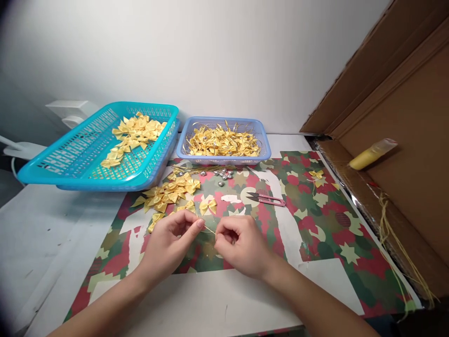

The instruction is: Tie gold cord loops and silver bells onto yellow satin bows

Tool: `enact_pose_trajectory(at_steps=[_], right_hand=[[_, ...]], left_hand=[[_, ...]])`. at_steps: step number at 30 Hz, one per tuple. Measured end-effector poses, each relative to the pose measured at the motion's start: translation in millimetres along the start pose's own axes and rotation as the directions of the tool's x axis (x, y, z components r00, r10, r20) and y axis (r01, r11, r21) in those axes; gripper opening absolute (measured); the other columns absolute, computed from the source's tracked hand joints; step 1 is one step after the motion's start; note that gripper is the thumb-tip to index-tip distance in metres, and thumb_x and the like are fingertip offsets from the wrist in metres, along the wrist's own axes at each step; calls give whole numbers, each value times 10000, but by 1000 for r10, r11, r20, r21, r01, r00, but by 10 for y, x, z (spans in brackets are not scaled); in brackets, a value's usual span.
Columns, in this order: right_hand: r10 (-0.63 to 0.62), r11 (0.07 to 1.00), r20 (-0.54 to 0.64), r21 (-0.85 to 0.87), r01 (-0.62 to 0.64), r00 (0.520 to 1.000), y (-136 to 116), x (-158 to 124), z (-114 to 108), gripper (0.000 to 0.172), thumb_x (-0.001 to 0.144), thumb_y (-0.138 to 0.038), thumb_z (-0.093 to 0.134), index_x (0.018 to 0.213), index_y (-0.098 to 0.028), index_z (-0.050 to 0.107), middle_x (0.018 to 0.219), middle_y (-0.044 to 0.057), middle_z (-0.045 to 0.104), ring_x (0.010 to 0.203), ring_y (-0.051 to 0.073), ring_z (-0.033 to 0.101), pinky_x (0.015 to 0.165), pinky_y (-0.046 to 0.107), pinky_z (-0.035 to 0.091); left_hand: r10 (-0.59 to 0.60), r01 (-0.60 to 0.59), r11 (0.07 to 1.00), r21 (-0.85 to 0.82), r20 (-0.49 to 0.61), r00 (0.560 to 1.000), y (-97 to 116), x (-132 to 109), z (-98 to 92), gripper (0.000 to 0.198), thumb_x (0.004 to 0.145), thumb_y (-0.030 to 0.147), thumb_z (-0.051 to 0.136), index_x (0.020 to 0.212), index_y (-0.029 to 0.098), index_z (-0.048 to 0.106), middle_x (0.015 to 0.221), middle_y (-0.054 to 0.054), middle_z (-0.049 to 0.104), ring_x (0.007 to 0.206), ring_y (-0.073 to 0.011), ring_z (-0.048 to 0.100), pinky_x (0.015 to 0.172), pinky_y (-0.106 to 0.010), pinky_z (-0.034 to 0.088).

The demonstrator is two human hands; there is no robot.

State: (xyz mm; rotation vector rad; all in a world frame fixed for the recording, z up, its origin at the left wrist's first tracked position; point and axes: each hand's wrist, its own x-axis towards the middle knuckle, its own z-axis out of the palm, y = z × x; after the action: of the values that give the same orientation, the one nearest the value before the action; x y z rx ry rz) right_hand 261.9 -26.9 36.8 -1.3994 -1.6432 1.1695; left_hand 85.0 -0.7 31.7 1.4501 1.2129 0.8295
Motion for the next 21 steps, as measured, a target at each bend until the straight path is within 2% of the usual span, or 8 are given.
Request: enact_pose_trajectory(at_steps=[6,8,11,12,14,15,17,21], right_hand=[[-182,979,0,-91,181,983,-19,-26,-29,191,702,-92,492,559,-207,440,518,-35,428,492,108,378,479,252,289],[-230,964,-16,-140,225,973,-17,-25,-47,187,701,-83,476,572,-210,431,524,-35,409,496,109,376,480,252,285],[-319,917,19,-245,313,948,6,-12,-71,182,699,-64,460,603,-217,438,531,-35,397,503,115,361,494,259,286],[-362,889,54,-280,362,931,17,-7,-75,182,697,-61,459,610,-220,438,530,-34,398,506,118,351,499,263,284],[-446,822,136,-330,465,885,39,1,-74,181,705,-66,463,622,-225,438,540,-27,423,517,126,344,507,271,280],[-477,792,168,-344,505,863,48,2,-67,179,715,-72,465,627,-226,441,546,-22,440,521,129,344,508,273,279],[-507,762,186,-359,539,842,60,-2,-45,178,735,-81,466,634,-227,451,552,-16,464,523,132,348,505,273,280],[-501,778,146,-354,518,853,74,15,-20,187,735,-77,466,629,-230,468,527,-23,460,504,133,359,501,275,285]], left_hand=[[63,-71,988,139,64,996,1,-22,-11,263,783,239,636,540,196,545,479,19,495,451,-112,401,468,-233,267],[189,-184,970,156,-18,982,-19,-35,-78,360,754,196,639,455,200,438,430,38,391,426,-103,328,468,-246,237],[445,-425,895,135,-207,871,-21,-61,-164,203,697,161,664,566,227,524,540,13,490,531,-146,434,562,-268,337],[477,-459,879,132,-176,861,-10,-71,-170,113,690,159,678,703,241,602,667,-19,591,647,-184,523,645,-288,392],[423,-424,896,133,38,905,20,-92,-138,263,729,185,685,981,240,638,944,-79,670,875,-241,590,774,-317,426],[356,-376,918,128,155,921,33,-102,-105,261,781,210,652,1040,229,622,975,-87,669,877,-232,597,767,-306,429],[227,-276,954,118,315,921,45,-121,-29,86,882,259,541,910,207,604,769,-43,636,680,-170,564,640,-267,406],[47,-89,991,103,357,933,10,-133,57,366,948,369,419,626,195,423,568,23,420,535,-121,369,518,-256,272]])
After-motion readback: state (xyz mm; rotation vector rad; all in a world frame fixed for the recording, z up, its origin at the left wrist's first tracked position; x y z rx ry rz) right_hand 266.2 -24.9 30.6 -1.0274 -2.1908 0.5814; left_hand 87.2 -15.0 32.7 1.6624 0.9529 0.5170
